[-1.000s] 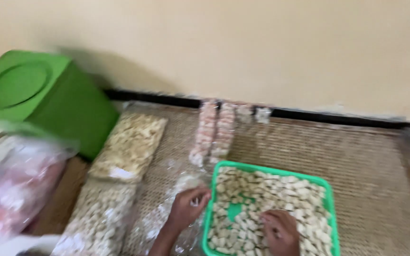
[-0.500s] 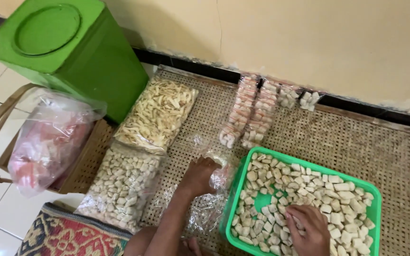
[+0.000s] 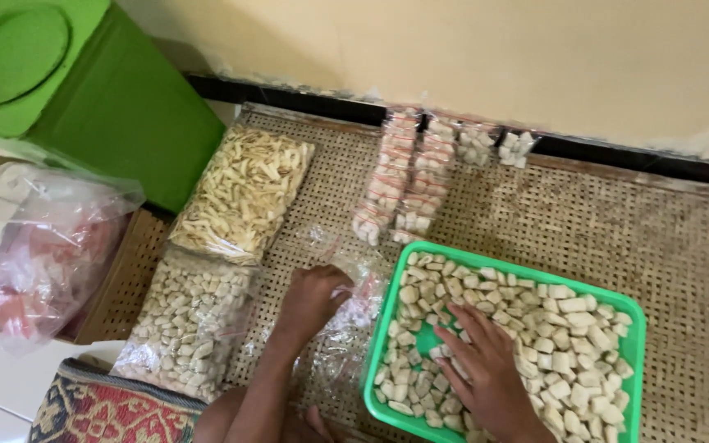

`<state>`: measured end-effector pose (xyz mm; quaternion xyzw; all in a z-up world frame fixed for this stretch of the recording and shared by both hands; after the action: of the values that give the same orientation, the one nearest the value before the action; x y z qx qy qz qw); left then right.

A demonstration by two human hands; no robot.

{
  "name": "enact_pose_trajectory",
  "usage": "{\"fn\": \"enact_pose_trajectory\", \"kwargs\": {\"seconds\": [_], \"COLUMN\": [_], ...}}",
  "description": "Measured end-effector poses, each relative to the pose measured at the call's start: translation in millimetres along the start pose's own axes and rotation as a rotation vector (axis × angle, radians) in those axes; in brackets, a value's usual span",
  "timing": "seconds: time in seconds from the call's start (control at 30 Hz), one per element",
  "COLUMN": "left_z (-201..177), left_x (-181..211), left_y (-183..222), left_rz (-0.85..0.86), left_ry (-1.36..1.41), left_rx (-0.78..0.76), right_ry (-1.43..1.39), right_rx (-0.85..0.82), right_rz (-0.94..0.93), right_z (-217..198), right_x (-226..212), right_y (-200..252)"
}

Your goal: The person sits on a mat and repeatedly scoops small white food pieces from a green tray into small clear plastic bags, then seals each bag and places it aside. The person handles the food by hand and uses no tools.

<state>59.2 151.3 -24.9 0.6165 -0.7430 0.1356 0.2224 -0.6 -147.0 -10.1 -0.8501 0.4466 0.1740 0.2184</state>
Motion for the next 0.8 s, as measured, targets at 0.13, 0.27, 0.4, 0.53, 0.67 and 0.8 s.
{"fn": "enact_pose_trajectory", "kwargs": {"seconds": [0.13,0.27,0.4,0.53,0.67,0.8], "left_z": [-31,-43,-55,-31,-7,-4], "left_x": [38,92,153,171,151,136], "left_y": [9,9,-1,-15,-38,-38], "left_rz": [0.201,0.076,-0.046,-0.143,-0.204,-0.131], "left_ry": [0.042,0.371,0.635,0.825,1.164,1.288], "left_rx": [0.094,-0.015,-0.216,-0.354,-0.487,-0.761], "right_ry": [-0.013,-0.407,-0.748,-1.001,-0.908,-0.756], "right_rx": [0.069,0.072,-0.051,0.219,0.209,0.152], "right_rz": [-0.040,0.162,0.495,0.626,0.677,0.558], "right_z": [-10,-26,-45,-29,-56,-65], "right_x": [-1,-2,-5,17,29,30], "right_y": [2,0,-4,13,12,9]}}
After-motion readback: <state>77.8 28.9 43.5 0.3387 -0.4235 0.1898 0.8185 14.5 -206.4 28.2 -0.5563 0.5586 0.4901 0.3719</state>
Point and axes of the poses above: each hand's wrist, its own y-axis away from the middle knuckle, its own z-axis out of the palm, x = y × z, the point moved 3 cm from there along -y, towards the middle knuckle, and after that the axes turned 3 degrees about y, right-handed, at the moved point
